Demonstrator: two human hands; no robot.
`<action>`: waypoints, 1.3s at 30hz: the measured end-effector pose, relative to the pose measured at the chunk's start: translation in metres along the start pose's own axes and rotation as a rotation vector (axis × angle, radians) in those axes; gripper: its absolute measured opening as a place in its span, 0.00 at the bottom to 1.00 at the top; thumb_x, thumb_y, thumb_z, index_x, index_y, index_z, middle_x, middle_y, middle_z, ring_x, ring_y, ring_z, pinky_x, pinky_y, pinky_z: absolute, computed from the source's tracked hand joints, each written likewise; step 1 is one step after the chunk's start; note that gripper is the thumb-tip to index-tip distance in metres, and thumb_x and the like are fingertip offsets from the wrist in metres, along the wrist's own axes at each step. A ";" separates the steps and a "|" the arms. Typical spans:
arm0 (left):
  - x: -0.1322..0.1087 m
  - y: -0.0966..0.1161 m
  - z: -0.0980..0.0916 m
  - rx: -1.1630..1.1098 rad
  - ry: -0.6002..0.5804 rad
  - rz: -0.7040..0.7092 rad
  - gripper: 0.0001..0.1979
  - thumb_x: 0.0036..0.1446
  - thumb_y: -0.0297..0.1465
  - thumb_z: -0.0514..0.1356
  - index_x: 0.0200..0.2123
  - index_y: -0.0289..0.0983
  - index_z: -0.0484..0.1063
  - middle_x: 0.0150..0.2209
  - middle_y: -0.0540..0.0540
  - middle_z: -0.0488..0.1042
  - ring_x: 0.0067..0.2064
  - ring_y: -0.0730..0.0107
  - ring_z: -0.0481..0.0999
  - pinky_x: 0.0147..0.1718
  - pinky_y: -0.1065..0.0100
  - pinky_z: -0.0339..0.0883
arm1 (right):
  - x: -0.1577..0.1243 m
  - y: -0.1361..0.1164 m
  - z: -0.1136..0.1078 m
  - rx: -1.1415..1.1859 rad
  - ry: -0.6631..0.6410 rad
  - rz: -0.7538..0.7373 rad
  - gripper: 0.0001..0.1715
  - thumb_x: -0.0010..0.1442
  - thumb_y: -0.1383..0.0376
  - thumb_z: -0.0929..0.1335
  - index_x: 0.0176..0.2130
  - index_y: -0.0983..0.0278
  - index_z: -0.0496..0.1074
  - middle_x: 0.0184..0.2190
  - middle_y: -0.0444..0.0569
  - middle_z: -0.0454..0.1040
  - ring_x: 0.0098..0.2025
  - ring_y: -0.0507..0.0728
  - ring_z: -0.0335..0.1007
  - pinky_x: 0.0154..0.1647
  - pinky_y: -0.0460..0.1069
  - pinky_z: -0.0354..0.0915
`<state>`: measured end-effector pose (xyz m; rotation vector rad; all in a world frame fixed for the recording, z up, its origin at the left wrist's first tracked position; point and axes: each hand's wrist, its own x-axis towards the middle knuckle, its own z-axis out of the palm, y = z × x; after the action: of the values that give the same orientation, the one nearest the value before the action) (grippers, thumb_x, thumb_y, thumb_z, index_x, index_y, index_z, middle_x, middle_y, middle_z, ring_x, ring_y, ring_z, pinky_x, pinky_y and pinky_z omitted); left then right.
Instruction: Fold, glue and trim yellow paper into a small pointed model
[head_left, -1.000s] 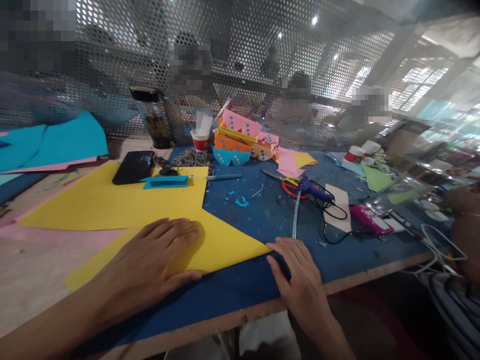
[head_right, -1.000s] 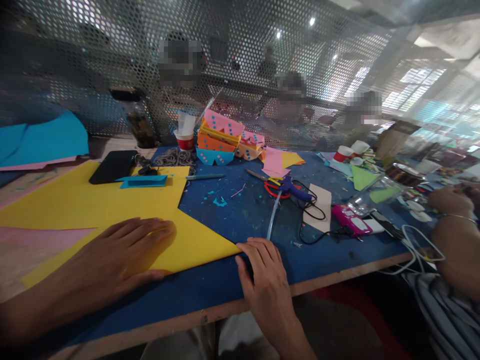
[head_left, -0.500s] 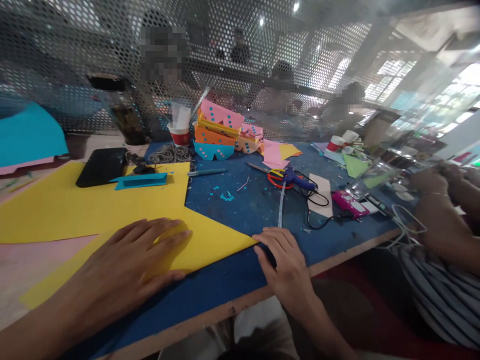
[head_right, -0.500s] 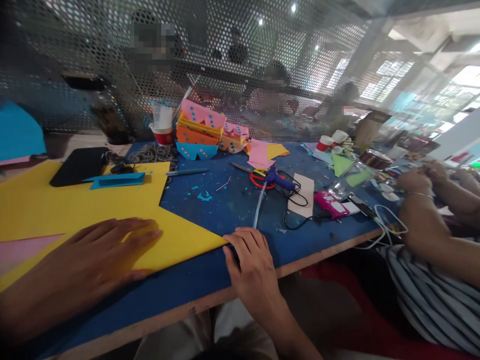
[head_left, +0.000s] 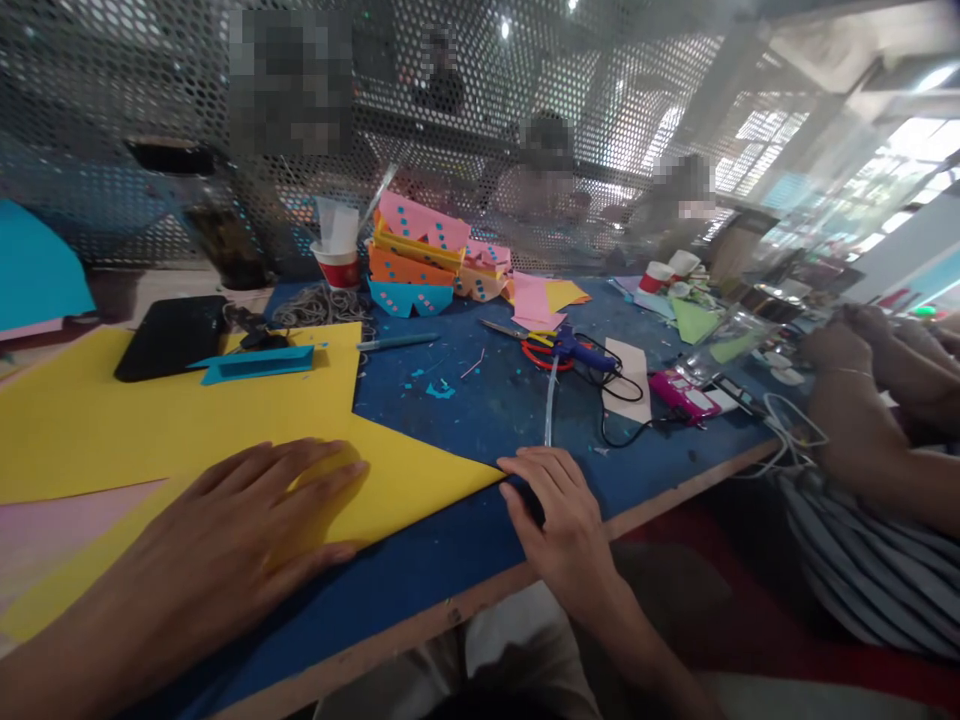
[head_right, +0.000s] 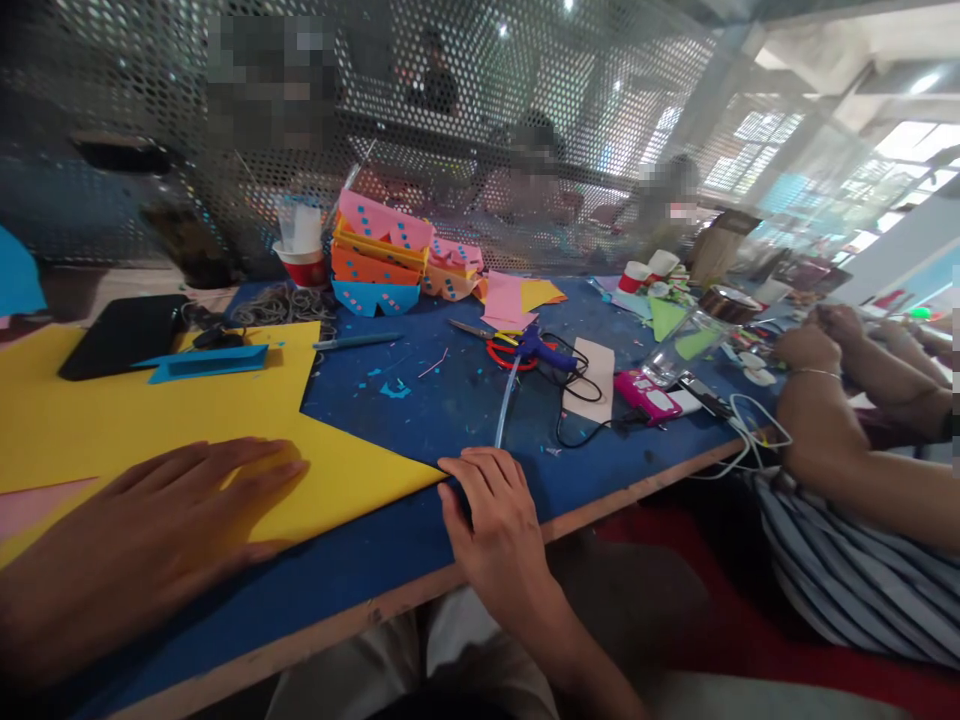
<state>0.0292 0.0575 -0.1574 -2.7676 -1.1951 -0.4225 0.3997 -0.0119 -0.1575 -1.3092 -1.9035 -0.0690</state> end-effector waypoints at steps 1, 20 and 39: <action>0.000 0.000 0.000 0.002 -0.005 -0.001 0.33 0.72 0.64 0.58 0.72 0.61 0.72 0.68 0.48 0.81 0.65 0.39 0.81 0.67 0.37 0.71 | 0.000 0.000 0.000 -0.001 0.006 0.005 0.13 0.79 0.71 0.70 0.58 0.60 0.79 0.51 0.52 0.86 0.58 0.63 0.81 0.63 0.61 0.78; -0.007 -0.009 0.011 0.035 0.017 0.040 0.33 0.74 0.60 0.56 0.75 0.59 0.68 0.70 0.47 0.79 0.67 0.38 0.77 0.65 0.40 0.66 | 0.003 0.000 0.001 -0.018 0.052 0.017 0.14 0.79 0.74 0.67 0.54 0.60 0.79 0.46 0.50 0.87 0.53 0.61 0.84 0.57 0.58 0.77; -0.005 -0.008 0.009 0.030 0.010 0.028 0.32 0.73 0.60 0.56 0.74 0.60 0.69 0.70 0.48 0.79 0.66 0.39 0.79 0.62 0.40 0.69 | 0.002 0.000 -0.006 0.058 -0.063 -0.073 0.25 0.78 0.77 0.65 0.67 0.58 0.76 0.57 0.49 0.88 0.67 0.61 0.79 0.69 0.60 0.74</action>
<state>0.0224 0.0614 -0.1674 -2.7505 -1.1491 -0.4121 0.4027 -0.0132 -0.1521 -1.2162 -1.9919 -0.0094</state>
